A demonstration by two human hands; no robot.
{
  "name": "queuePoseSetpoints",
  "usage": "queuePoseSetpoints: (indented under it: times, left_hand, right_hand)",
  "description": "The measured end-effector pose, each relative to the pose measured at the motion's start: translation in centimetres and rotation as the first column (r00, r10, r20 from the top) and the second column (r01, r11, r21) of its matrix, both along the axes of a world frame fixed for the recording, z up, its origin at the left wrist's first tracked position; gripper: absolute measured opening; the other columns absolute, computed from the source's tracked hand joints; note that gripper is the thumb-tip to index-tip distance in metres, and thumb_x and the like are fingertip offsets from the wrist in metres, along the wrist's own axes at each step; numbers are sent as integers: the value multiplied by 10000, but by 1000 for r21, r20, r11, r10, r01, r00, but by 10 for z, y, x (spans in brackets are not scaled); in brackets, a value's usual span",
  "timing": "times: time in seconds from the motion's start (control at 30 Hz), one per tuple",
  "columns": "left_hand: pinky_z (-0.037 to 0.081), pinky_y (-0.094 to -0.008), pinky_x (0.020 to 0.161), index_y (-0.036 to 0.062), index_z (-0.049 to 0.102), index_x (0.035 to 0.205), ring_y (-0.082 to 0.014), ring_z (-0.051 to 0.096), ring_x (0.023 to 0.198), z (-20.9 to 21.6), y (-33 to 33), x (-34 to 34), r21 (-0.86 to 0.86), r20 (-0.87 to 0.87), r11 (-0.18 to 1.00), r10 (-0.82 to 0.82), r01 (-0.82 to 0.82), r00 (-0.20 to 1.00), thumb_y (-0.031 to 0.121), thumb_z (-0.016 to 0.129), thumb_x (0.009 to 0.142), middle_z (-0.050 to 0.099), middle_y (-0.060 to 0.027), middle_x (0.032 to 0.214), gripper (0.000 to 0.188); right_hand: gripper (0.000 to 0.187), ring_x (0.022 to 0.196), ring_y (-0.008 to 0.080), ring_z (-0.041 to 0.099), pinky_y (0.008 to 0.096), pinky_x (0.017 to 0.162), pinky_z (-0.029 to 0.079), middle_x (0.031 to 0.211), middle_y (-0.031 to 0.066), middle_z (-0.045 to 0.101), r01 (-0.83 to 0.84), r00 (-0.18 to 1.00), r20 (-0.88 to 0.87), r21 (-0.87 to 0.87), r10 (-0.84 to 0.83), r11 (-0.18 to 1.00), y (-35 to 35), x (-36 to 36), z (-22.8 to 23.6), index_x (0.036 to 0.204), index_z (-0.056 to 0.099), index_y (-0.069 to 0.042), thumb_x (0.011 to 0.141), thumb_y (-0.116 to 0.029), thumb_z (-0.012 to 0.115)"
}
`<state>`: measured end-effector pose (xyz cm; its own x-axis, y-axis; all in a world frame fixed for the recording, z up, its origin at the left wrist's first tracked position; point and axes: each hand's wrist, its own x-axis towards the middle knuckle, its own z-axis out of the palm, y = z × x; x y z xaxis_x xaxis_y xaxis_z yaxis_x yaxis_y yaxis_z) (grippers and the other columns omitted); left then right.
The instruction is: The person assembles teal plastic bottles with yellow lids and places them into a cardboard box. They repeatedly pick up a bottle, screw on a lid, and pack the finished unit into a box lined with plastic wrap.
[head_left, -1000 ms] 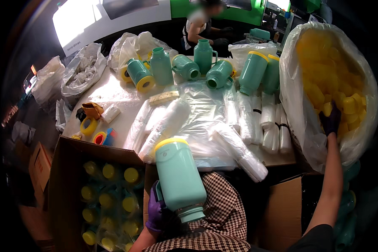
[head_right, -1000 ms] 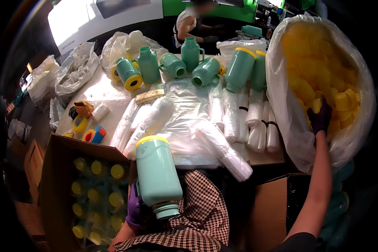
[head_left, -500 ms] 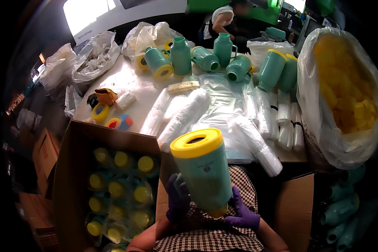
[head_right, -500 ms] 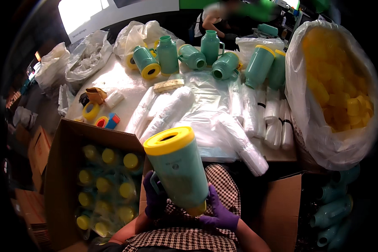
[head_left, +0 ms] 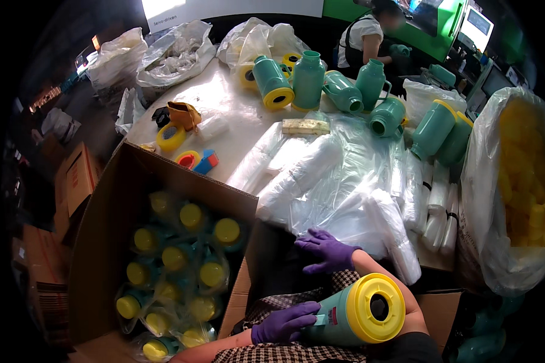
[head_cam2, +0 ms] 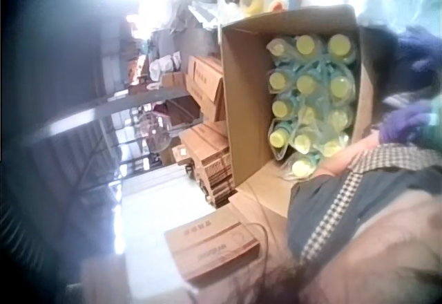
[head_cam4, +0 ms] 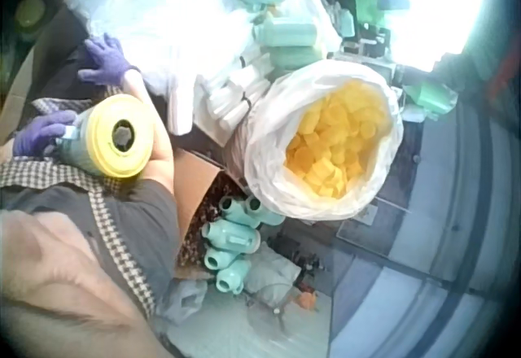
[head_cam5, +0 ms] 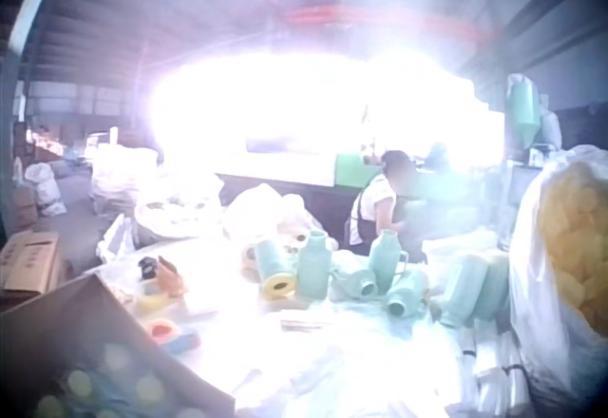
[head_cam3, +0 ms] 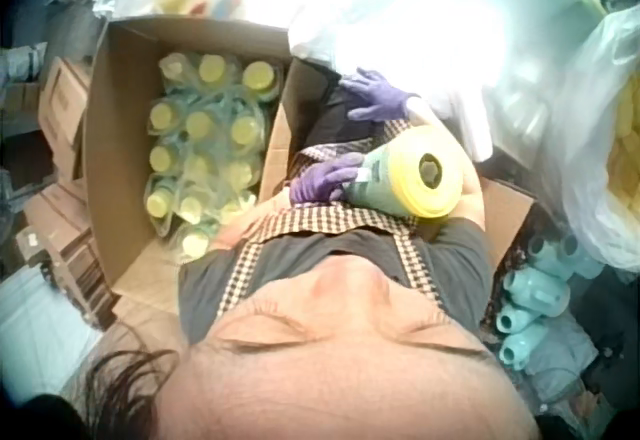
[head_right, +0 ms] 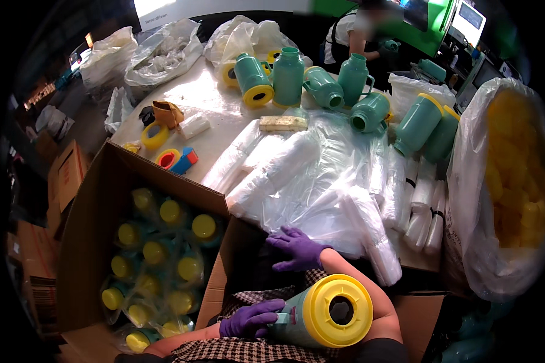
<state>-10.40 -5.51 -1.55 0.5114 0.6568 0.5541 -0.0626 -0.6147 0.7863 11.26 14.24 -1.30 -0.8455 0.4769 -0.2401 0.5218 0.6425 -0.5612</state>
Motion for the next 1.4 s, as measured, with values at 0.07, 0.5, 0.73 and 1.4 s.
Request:
queuePoseSetpoints:
  times: [0.07,0.5,0.73,1.4]
  left_hand:
    - [541,-457,1006,78,422,1423,-449,586,1243,-6,-2,-1,-17,18,999,40,-39,999,-21,663,768,506,-296,1409,705]
    - [480,-487,1054,61,432,1436,-435,558,1260,-8,21,17,-12,60,999,-37,38,998,253,623,979,488,-275,1424,531]
    - [402,-405,1128,37,478,1437,-278,534,1314,30,33,-28,-644,175,699,-260,310,950,96,707,915,523,-139,1450,573]
    - [271,-392,1200,61,621,1266,-237,296,1469,20,70,17,-538,449,772,-78,339,890,63,669,915,339,-124,1573,354]
  right_hand:
    - [395,1198,313,594,404,1013,479,1265,160,630,166,909,-366,-117,-198,979,-8,2,22,1159,701,-92,836,-293,807]
    - [322,1137,234,601,383,997,474,1162,107,644,28,148,-433,-897,-889,442,72,95,-68,1249,624,-67,1037,-304,574]
    - [317,968,266,727,364,905,587,1069,194,730,280,6,-550,-801,-835,529,11,12,-7,1225,606,111,956,-51,649]
    - [259,894,241,691,390,834,565,1001,111,730,313,407,-281,-851,-869,422,-240,97,60,1097,719,-32,839,-23,730]
